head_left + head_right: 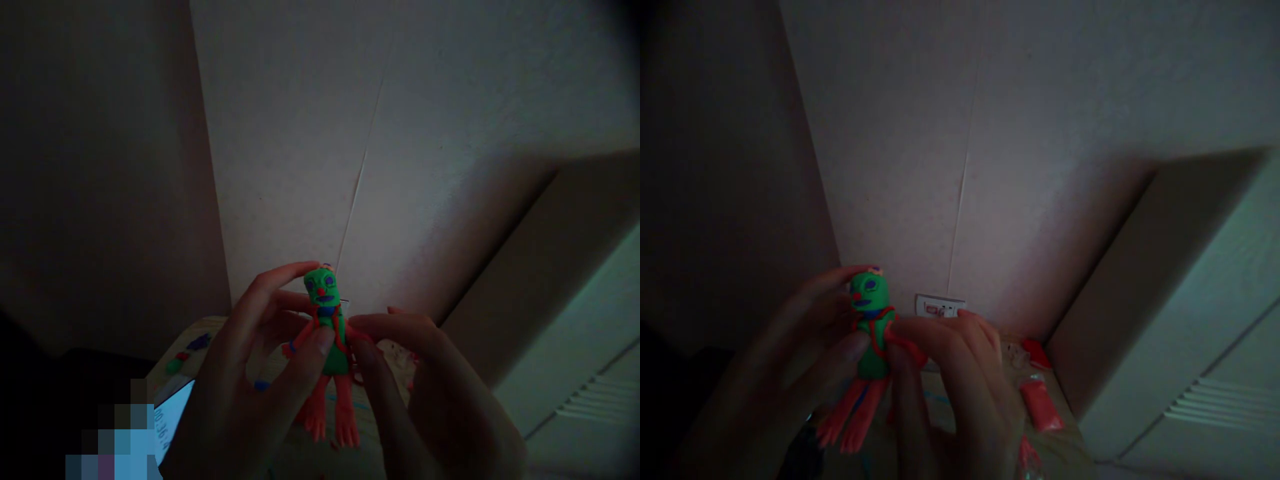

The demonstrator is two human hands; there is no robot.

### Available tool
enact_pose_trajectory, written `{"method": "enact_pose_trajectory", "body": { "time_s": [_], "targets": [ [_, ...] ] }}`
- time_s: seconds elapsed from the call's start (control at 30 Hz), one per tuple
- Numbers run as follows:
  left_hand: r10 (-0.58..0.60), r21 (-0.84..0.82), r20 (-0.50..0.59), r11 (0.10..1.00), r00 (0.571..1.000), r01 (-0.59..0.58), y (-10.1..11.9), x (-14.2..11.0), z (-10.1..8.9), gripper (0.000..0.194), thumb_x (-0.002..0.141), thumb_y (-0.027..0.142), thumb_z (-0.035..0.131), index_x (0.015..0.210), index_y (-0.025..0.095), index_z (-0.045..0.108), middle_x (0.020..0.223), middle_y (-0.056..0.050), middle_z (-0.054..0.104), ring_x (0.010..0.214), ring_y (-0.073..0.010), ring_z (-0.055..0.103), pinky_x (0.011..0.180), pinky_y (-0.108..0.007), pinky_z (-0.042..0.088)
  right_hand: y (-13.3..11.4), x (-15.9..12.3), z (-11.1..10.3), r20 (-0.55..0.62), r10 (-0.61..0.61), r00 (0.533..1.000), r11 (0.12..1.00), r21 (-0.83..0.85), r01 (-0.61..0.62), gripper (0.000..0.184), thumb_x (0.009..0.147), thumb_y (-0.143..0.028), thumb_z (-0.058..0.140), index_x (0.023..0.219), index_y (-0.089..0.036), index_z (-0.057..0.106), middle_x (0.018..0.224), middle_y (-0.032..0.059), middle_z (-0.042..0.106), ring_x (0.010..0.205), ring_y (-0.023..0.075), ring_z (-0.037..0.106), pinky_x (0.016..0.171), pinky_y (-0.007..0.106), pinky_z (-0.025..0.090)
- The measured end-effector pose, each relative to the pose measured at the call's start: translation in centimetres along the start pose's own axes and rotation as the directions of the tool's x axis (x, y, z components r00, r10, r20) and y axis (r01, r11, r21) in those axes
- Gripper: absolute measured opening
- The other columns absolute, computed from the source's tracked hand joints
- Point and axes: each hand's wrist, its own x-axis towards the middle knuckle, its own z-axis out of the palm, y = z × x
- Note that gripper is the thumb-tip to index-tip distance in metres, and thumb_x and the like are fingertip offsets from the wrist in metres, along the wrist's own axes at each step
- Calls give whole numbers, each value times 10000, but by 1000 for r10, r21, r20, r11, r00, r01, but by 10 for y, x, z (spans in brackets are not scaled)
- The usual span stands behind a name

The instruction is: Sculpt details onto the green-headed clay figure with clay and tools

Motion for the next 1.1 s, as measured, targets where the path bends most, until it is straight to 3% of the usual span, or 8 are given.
{"method": "enact_pose_trajectory", "body": {
  "time_s": [0.1, 0.23, 0.47, 0.53, 0.67, 0.87, 1.1],
  "targets": [
    [12, 19, -8, 1000, 1000, -12, 1, 0, 1, 297, 756, 337, 686, 1052, 312, 667, 954, -21, 742, 844, -225, 721, 626, -248, 623, -1, 1, -1, 29, -5, 1000, 1000, -8, 6, 134, 834, -124, 601, 824, -239, 670, 758, -10, 720, 627, 140, 659, 664, 298, 535],
    [22, 60, -43, 998, 999, -19, 1, -1, 1, 300, 764, 334, 680, 1062, 306, 654, 922, -22, 744, 859, -233, 716, 671, -279, 627, -1, 0, 1, 6, 77, 997, 997, -12, -77, 77, 861, -193, 595, 849, -235, 658, 745, -1, 705, 613, 141, 650, 606, 282, 529],
    [201, 292, -151, 945, 968, -151, -6, -2, 3, 224, 764, 342, 692, 983, 329, 645, 969, 9, 726, 939, -237, 690, 774, -324, 587, 3, -1, 1, -15, 117, 993, 993, -31, -117, 72, 880, -271, 578, 868, -231, 638, 802, 13, 680, 733, 161, 659, 600, 265, 518],
    [249, 363, -121, 912, 961, -191, -8, -1, 3, 173, 786, 307, 667, 958, 320, 652, 959, 12, 721, 905, -219, 689, 791, -328, 572, 4, 1, -2, -18, 113, 993, 993, -42, -114, 56, 877, -265, 587, 856, -236, 630, 806, 6, 675, 718, 149, 652, 569, 245, 505],
    [304, 399, -30, 877, 952, -267, -7, 1, -1, 190, 810, 257, 633, 989, 318, 652, 984, 10, 715, 882, -198, 681, 791, -325, 563, 7, 5, -6, 108, 155, 982, 988, -40, -151, 64, 870, -274, 613, 917, -240, 639, 829, 6, 695, 649, 132, 647, 480, 212, 487],
    [330, 443, 31, 842, 944, -309, -5, 1, -4, 172, 820, 265, 616, 975, 307, 677, 1019, -9, 706, 893, -211, 675, 796, -336, 566, 7, 8, -8, 143, 137, 980, 991, -31, -134, 49, 885, -233, 590, 868, -237, 635, 800, -9, 670, 673, 125, 642, 520, 212, 496],
    [476, 561, 78, 705, 876, -433, -17, 3, -7, 212, 838, 253, 605, 1039, 308, 643, 1039, -24, 667, 909, -213, 661, 760, -342, 580, 7, 4, -7, 17, 35, 999, 997, -71, -34, 65, 866, -170, 601, 851, -230, 620, 860, 1, 631, 808, 138, 622, 655, 252, 510]
  ]
}}
